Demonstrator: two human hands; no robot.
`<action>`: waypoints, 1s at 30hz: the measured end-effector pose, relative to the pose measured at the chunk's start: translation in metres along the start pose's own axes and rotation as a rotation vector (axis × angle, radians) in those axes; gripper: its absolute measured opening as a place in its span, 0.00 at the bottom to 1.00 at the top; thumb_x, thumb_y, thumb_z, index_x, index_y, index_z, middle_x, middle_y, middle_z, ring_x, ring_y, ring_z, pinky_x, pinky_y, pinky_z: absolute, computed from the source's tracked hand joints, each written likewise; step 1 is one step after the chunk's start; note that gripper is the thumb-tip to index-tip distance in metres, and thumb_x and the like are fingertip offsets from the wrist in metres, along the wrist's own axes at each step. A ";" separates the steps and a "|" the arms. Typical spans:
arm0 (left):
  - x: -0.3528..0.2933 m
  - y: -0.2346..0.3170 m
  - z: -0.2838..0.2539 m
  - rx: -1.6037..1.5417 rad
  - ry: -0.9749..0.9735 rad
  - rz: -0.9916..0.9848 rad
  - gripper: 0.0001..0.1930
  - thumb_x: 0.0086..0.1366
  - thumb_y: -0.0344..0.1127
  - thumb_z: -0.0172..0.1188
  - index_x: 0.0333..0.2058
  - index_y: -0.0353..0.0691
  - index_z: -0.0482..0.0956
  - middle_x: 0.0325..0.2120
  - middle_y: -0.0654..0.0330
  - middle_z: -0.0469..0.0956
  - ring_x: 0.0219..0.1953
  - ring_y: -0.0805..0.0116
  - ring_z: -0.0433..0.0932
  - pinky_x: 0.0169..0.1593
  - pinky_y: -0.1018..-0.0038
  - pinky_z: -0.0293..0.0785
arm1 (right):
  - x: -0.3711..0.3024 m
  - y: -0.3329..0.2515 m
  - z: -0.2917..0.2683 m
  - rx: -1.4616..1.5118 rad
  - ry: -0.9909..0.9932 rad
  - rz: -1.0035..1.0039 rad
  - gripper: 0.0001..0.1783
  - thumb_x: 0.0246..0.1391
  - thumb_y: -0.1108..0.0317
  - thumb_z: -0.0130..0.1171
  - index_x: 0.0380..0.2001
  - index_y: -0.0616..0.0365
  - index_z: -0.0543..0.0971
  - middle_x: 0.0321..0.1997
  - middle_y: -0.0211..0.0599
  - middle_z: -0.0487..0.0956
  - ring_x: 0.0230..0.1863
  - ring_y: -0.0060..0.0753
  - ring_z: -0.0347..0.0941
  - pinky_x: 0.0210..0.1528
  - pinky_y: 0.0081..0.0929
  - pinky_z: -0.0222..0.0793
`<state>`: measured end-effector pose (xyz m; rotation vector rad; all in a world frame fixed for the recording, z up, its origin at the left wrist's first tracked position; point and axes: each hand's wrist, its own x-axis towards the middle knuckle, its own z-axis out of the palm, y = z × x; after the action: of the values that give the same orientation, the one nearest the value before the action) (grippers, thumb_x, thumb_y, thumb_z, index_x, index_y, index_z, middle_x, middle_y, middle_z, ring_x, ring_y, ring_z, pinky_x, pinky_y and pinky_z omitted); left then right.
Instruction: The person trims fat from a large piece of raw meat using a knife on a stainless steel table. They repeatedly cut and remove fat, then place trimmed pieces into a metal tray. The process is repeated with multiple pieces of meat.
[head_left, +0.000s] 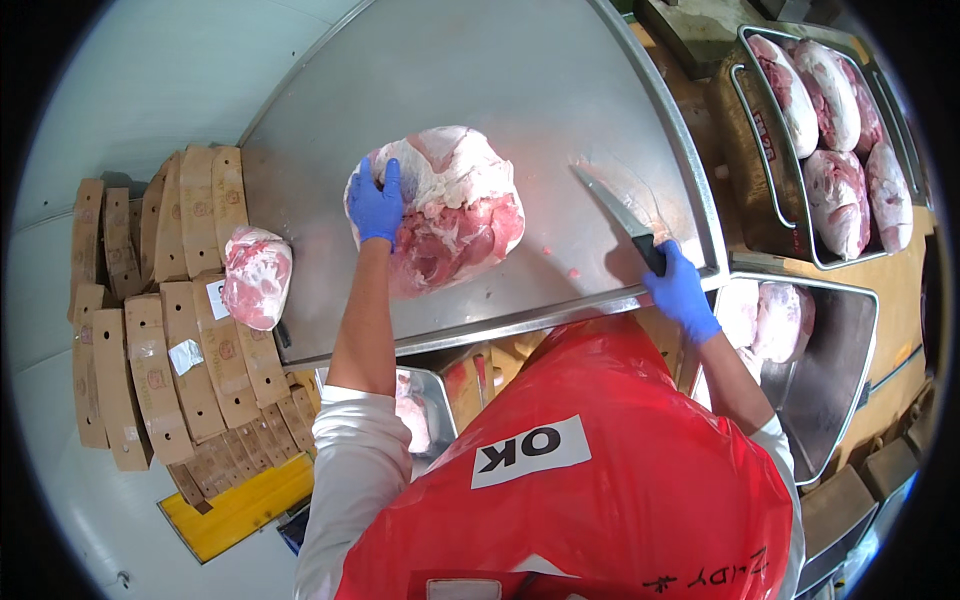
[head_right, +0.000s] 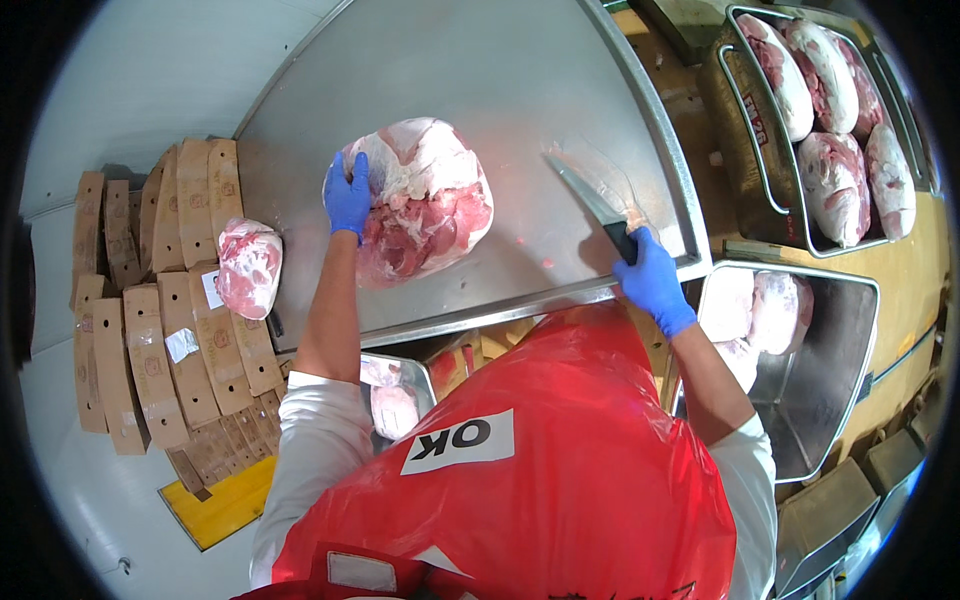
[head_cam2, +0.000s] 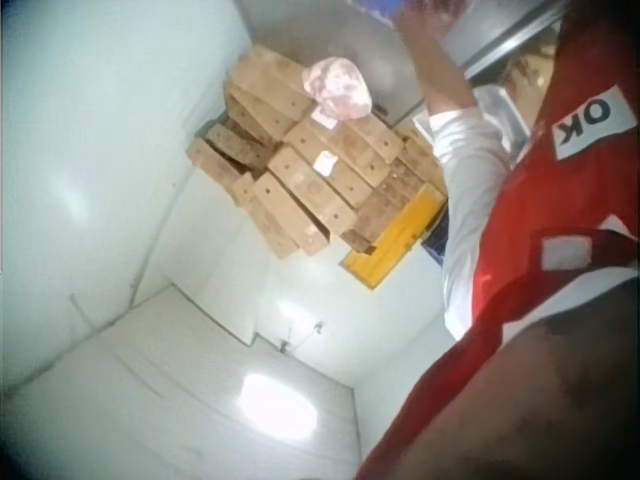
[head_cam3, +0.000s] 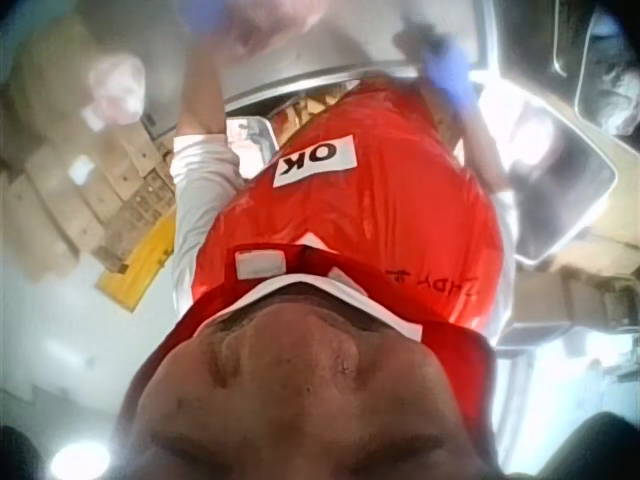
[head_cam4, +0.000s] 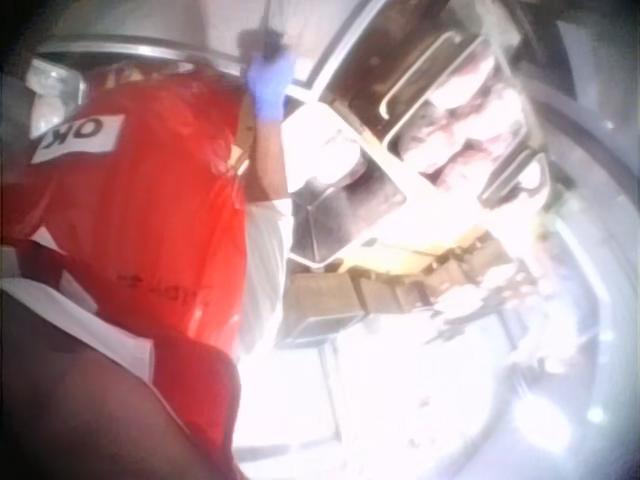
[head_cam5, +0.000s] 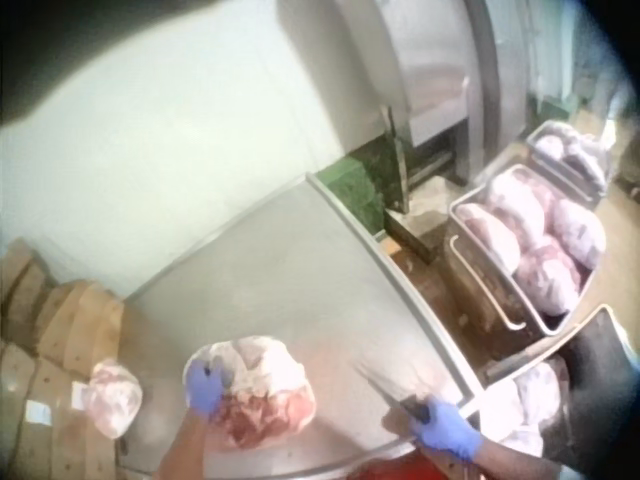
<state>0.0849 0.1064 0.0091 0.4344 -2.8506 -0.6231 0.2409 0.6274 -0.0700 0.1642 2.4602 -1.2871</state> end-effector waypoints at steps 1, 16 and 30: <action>0.006 0.000 0.008 0.160 0.048 -0.010 0.47 0.69 0.72 0.55 0.72 0.38 0.67 0.70 0.36 0.67 0.73 0.40 0.64 0.75 0.53 0.59 | -0.015 -0.012 -0.011 0.050 -0.034 0.013 0.28 0.55 0.67 0.66 0.58 0.65 0.76 0.42 0.61 0.84 0.45 0.56 0.85 0.51 0.44 0.78; 0.062 -0.028 0.008 0.184 -0.108 -0.176 0.49 0.65 0.79 0.52 0.69 0.42 0.73 0.64 0.37 0.75 0.67 0.38 0.73 0.70 0.52 0.68 | -0.020 -0.145 -0.068 -0.082 -0.261 -0.150 0.17 0.69 0.59 0.61 0.49 0.63 0.83 0.33 0.62 0.82 0.37 0.64 0.82 0.40 0.49 0.77; 0.051 -0.017 -0.003 0.225 -0.156 -0.213 0.49 0.65 0.79 0.51 0.68 0.40 0.74 0.64 0.37 0.74 0.66 0.38 0.74 0.69 0.51 0.69 | 0.005 -0.206 -0.045 -0.544 -0.278 -0.172 0.20 0.72 0.52 0.55 0.47 0.59 0.82 0.29 0.56 0.83 0.34 0.63 0.82 0.39 0.53 0.79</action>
<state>0.0423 0.0737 0.0108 0.7655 -3.0623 -0.3852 0.1699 0.5449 0.1105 -0.3465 2.5087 -0.6020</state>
